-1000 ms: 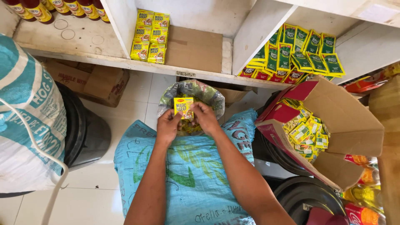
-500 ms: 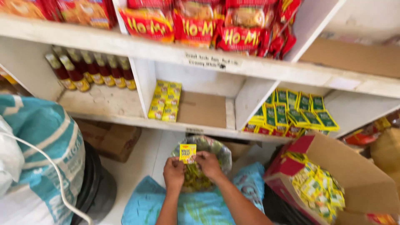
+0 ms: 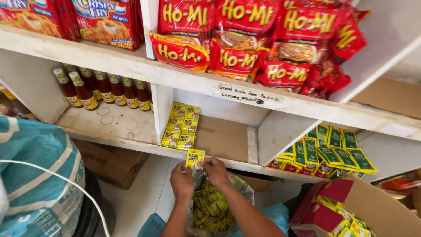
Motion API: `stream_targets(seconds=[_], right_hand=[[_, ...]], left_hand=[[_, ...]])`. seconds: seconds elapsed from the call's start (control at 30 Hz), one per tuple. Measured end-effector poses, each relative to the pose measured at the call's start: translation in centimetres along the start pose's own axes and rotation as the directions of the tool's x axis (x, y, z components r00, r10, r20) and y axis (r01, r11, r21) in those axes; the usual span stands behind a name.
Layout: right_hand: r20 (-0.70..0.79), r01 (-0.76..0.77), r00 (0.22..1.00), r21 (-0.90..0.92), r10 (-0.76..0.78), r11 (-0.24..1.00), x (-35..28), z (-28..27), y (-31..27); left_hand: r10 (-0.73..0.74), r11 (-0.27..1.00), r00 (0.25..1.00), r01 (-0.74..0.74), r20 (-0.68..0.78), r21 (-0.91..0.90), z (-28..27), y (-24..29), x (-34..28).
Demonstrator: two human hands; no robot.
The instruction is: Stocking small packets of seasoning on a low shelf in a grocery store.
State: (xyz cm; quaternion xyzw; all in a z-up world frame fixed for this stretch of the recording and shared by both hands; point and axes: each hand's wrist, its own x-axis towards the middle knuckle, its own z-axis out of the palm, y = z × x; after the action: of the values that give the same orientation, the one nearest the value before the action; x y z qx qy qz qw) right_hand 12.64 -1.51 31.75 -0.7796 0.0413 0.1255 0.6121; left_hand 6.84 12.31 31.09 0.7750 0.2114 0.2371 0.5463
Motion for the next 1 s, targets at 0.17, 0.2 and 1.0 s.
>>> stream_targets(seconds=[0.17, 0.2, 1.0], right_hand=[[0.006, -0.040, 0.999, 0.008, 0.040, 0.999, 4.5, 1.2, -0.5], [-0.002, -0.050, 0.999, 0.007, 0.050, 0.999, 5.3, 1.4, -0.9], [-0.176, 0.135, 0.972, -0.116, -0.154, 0.984, 10.0, 4.0, 0.1]], left_hand=[[-0.037, 0.997, 0.998, 0.034, 0.044, 0.063, 0.5, 1.2, 2.6], [-0.010, 0.999, 0.999, 0.008, 0.033, 0.053, 0.8, 1.2, 3.2], [-0.069, 0.971, 0.987, 0.032, 0.148, 0.237, 2.4, 2.3, 5.4]])
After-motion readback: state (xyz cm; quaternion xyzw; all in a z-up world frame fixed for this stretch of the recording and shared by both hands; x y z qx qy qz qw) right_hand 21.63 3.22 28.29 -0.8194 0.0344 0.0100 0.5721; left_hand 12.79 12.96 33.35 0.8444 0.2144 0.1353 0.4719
